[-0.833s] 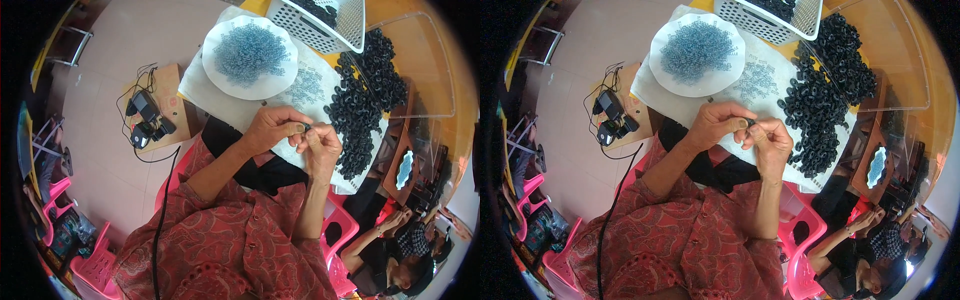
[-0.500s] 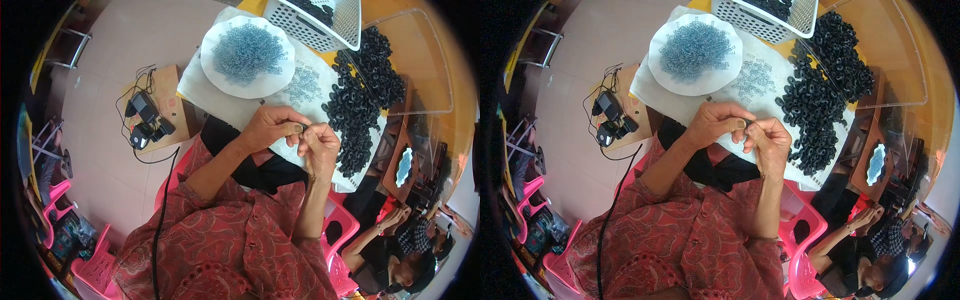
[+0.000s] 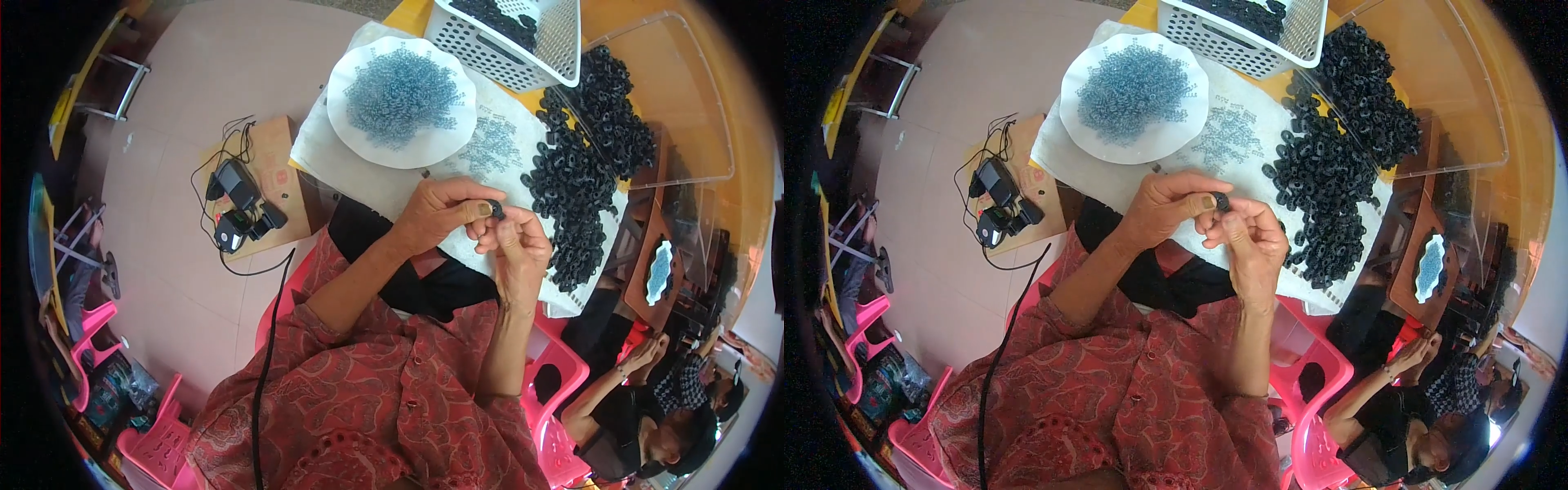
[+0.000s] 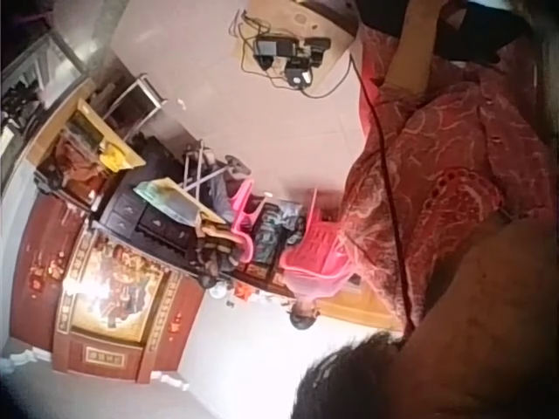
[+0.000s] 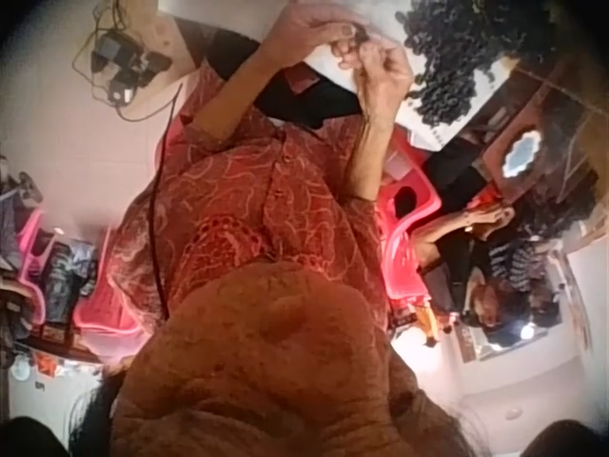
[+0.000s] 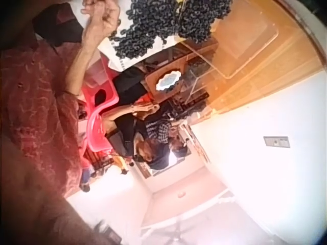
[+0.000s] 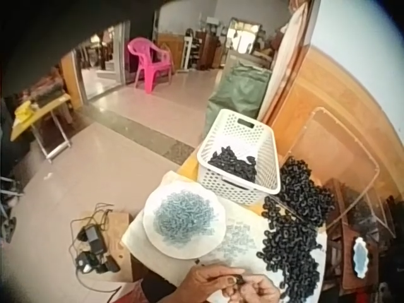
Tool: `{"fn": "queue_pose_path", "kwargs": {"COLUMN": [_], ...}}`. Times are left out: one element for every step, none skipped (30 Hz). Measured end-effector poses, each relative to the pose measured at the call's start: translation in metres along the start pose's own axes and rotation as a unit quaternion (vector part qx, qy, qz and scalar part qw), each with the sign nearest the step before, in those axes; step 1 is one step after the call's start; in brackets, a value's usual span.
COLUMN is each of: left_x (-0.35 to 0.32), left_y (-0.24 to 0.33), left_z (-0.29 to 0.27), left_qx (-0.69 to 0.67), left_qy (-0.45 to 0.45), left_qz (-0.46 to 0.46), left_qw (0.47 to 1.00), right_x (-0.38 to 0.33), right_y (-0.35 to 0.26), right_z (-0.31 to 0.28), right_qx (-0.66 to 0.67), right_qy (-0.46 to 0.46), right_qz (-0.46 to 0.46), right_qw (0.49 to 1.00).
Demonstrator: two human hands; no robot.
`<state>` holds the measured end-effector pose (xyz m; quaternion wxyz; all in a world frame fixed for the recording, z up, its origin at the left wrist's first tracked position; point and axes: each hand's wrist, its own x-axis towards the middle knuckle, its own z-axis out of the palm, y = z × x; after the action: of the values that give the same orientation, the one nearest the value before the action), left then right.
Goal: The person assembles small components by picking up black plastic pieces and small metal parts from the table and inserting the metal parts into the plastic pieces by hand.
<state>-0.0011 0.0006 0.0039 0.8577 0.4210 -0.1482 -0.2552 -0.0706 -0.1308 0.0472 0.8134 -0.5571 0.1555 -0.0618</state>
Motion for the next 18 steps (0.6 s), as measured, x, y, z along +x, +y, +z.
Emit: {"fn": "queue_pose_path", "kwargs": {"left_x": [0.000,0.000,0.001,0.000,0.000,0.000,0.000,0.001,0.001,0.001,0.001,0.001,0.000,0.000,0.001,0.001,0.001,0.001], "left_y": [0.000,0.001,0.001,0.000,-0.001,-0.002,-0.002,-0.003,-0.003,-0.002,-0.002,-0.002,-0.004,-0.005,-0.005,-0.005,-0.005,-0.004], "left_z": [0.000,0.000,0.000,0.000,0.000,0.000,0.000,-0.001,-0.001,-0.001,0.000,0.001,-0.001,-0.001,-0.001,-0.001,0.000,0.000], "left_qx": [0.000,-0.005,-0.010,-0.009,-0.016,-0.023,-0.023,-0.013,-0.003,-0.001,-0.025,-0.049,-0.054,-0.053,-0.052,-0.051,-0.051,-0.048], "left_qy": [-0.001,0.000,0.001,0.000,0.009,0.018,0.016,0.021,0.025,0.024,0.035,0.045,0.040,0.039,0.047,0.055,0.054,0.053], "left_qz": [0.001,0.002,0.004,0.006,0.003,0.000,0.003,-0.004,-0.011,-0.006,-0.014,-0.021,-0.022,-0.017,-0.013,-0.010,-0.007,-0.016], "left_qw": [1.000,1.000,1.000,1.000,1.000,1.000,1.000,1.000,1.000,1.000,0.999,0.998,0.998,0.998,0.997,0.997,0.997,0.997], "right_x": [0.000,0.000,-0.001,0.000,0.000,0.001,0.002,0.002,0.002,0.004,0.006,0.007,0.009,0.013,0.017,0.020,0.023,0.028], "right_y": [-0.001,0.000,0.000,0.001,0.000,0.000,-0.001,-0.001,-0.003,-0.005,-0.005,-0.008,-0.011,-0.013,-0.016,-0.019,-0.023,-0.027], "right_z": [0.001,0.001,0.000,-0.001,0.000,0.002,0.004,0.006,0.008,0.010,0.010,0.010,0.010,0.011,0.011,0.011,0.012,0.016], "right_qx": [-0.036,-0.036,-0.057,-0.078,-0.078,-0.081,-0.083,-0.083,-0.093,-0.104,-0.112,-0.126,-0.139,-0.149,-0.150,-0.164,-0.177,-0.179], "right_qy": [0.001,0.001,0.010,0.018,0.018,0.023,0.028,0.030,0.033,0.035,0.041,0.045,0.049,0.050,0.047,0.046,0.045,0.063], "right_qz": [-0.020,-0.021,-0.018,-0.017,-0.018,-0.016,-0.015,-0.016,-0.014,-0.014,-0.017,-0.014,-0.011,-0.019,-0.022,-0.024,-0.025,-0.027], "right_qw": [0.999,0.999,0.998,0.997,0.997,0.996,0.996,0.996,0.995,0.994,0.993,0.991,0.989,0.987,0.987,0.985,0.983,0.982]}}
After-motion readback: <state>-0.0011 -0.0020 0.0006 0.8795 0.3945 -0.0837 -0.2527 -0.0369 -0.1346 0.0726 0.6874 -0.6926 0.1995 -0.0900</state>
